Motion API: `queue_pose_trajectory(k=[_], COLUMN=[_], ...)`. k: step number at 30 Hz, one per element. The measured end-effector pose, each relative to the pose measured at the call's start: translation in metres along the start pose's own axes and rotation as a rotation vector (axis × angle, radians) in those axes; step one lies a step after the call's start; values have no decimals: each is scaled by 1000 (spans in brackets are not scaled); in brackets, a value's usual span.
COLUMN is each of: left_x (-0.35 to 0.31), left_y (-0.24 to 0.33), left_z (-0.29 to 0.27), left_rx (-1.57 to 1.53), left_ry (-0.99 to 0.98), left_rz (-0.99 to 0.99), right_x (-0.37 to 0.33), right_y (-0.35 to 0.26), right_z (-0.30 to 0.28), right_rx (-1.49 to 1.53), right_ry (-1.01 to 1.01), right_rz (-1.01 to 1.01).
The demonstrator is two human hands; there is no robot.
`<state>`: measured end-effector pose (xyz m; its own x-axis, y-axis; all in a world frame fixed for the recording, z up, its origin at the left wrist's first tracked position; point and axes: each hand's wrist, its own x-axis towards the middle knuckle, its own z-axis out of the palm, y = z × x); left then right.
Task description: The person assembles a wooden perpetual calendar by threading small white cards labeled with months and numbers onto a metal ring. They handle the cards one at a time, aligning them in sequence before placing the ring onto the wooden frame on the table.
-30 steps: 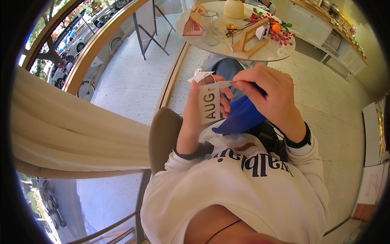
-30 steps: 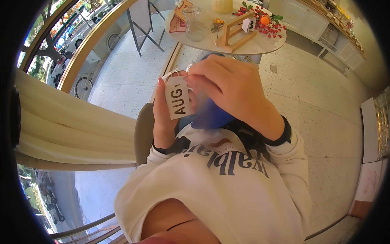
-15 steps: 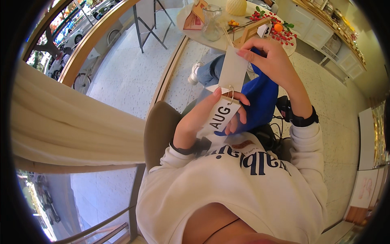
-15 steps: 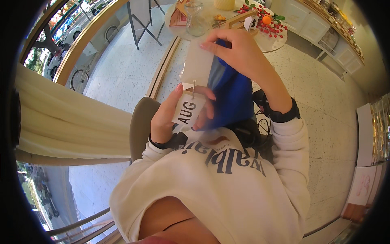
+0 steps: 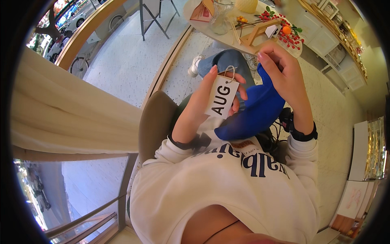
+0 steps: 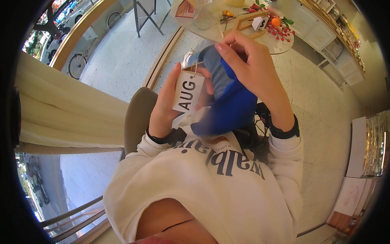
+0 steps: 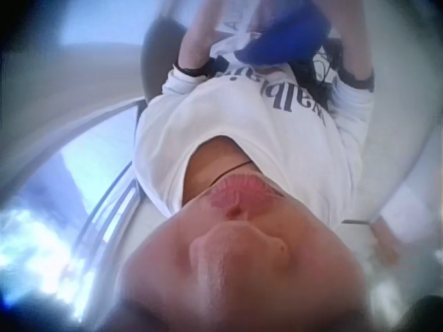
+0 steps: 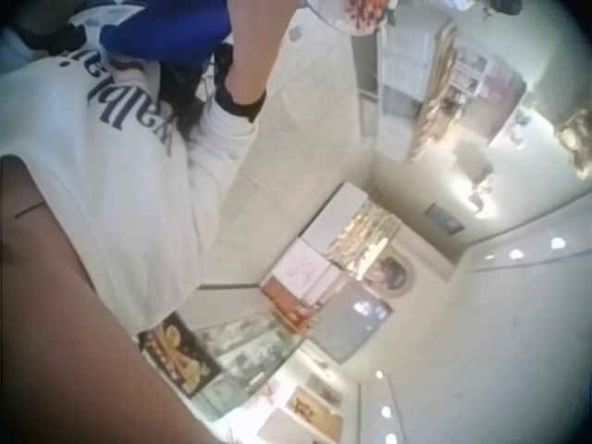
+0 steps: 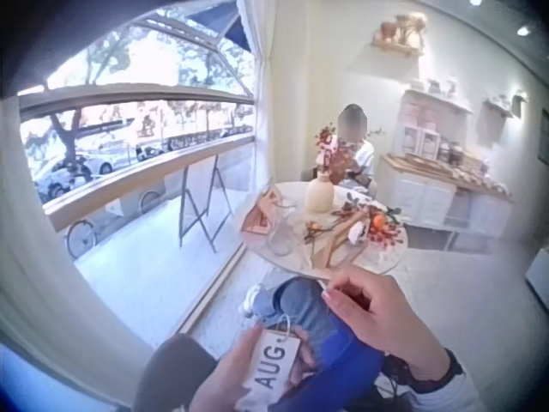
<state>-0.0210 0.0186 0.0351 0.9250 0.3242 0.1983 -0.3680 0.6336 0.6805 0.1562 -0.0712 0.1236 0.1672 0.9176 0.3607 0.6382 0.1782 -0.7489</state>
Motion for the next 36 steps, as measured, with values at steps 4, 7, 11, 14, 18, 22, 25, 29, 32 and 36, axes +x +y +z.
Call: queue_pose_trajectory(k=[4,7,11,14,18,22,25,29,32,36], left_x=[3,1,1,4,4,2,2,3,-3,3], left_y=[-6,-5,-9,-15,-17,-19,-23,-27,-22,-14], left_z=[3,11,20,18,2,7,5,0,-3,-2], left_rx=[46,116,96,230,245,182,79,0,22,-27], left_ry=[158,464,582,674,626,628,620,536,408,473], left_rz=[58,22,89,269,286,333,342,461,525,613], right_x=[-11,-14,-9,-10,-8,-8,-12,-16,-25,-33], right_y=[-21,-35,-21,-16,-19,-14,-9,-14,-10,-7], right_z=[9,29,61,73,75,78,79,80,82,69], right_rx=[45,56,-160,-178,-164,-176,-171,-194,-177,-132], right_ry=[-59,-156,-48,-12,-24,-56,-101,-88,-208,-468], right_rz=[46,64,-310,-367,-375,-489,-487,-521,-436,-339])
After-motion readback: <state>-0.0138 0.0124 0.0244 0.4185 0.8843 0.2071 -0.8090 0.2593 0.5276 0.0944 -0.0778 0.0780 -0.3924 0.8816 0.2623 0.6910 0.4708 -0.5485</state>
